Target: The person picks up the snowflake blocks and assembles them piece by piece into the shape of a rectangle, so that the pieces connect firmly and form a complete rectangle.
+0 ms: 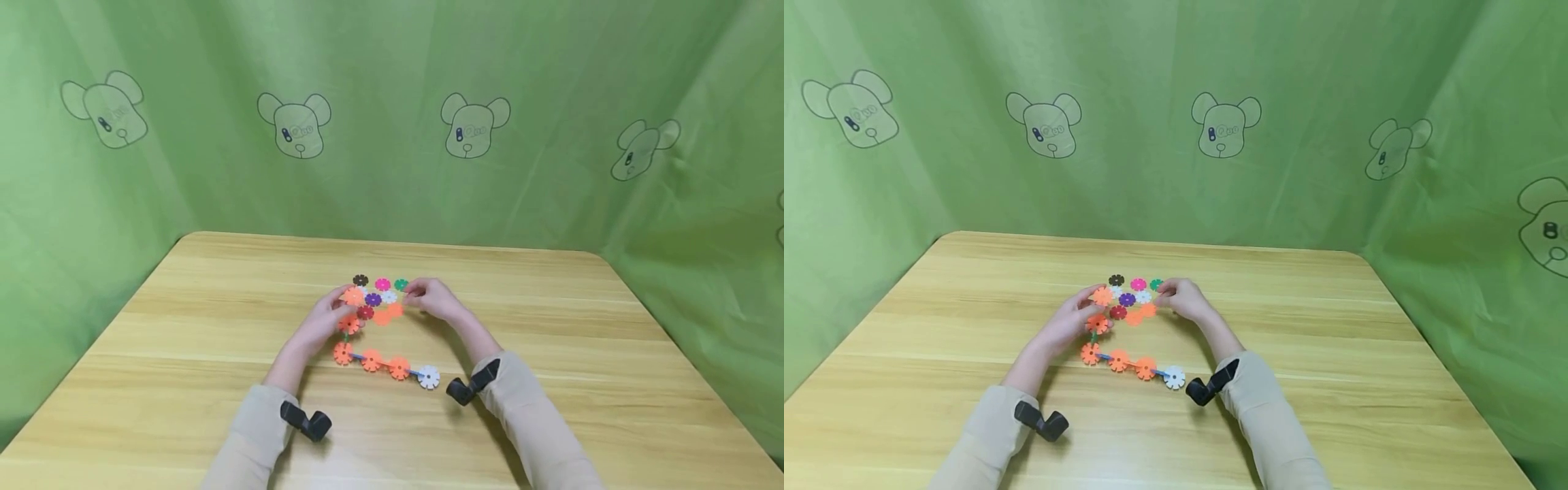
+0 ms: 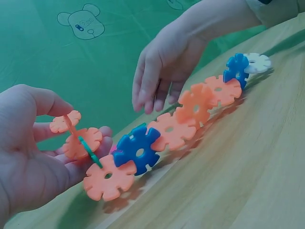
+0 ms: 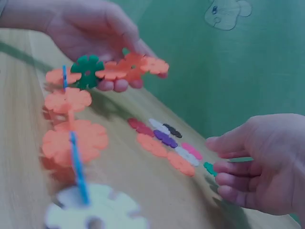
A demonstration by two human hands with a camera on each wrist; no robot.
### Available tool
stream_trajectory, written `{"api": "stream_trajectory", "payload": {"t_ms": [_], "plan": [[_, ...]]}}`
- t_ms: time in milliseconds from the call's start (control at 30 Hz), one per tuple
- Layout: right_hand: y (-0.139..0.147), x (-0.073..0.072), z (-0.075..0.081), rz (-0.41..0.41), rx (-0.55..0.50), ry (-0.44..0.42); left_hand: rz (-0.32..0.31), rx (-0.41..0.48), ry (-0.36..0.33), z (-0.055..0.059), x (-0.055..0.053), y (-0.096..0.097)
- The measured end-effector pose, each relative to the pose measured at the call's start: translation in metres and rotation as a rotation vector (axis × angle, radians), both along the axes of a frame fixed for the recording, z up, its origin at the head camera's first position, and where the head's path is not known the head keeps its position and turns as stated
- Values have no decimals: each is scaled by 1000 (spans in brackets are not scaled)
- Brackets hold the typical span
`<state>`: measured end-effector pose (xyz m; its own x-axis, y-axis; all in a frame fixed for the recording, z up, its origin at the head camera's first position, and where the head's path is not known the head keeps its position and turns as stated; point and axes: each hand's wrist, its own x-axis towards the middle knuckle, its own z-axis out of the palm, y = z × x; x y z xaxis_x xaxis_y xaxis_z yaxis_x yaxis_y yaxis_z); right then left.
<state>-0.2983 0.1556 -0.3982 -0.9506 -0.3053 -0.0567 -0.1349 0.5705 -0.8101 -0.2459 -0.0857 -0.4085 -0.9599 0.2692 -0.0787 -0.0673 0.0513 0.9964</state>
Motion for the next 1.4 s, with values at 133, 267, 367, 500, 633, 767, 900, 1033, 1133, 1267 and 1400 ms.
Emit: {"api": "stream_trajectory", "payload": {"t_ms": [133, 267, 367, 500, 633, 767, 900, 1033, 1133, 1267, 1400], "plan": [[-6, -4, -8, 39, 117, 34, 7, 20, -21, 0, -1, 1], [-12, -3, -13, 35, 173, 55, 16, 33, -40, -1, -1, 2], [-16, -2, -14, 41, 218, 74, 17, 38, -37, -2, -1, 2], [-18, -1, -13, 45, 239, 57, 10, 27, -20, -3, -1, 1], [-16, 2, -11, 39, 200, 29, 7, -11, 11, -4, -1, -1], [-12, 9, -10, 25, 118, 29, 15, -51, 45, -4, 0, 0], [-10, 21, -10, 1, 14, 29, 0, -72, 72, -4, 2, 5], [-13, 35, -8, -54, -88, 33, -16, -62, 82, -2, 3, 11], [-18, 43, -5, -89, -151, 65, -19, -62, 84, -2, 4, 15], [-23, 49, -3, -115, -175, 129, -29, -86, 92, 0, 6, 19], [-26, 50, -3, -133, -182, 161, -43, -94, 87, 3, 8, 22]]}}
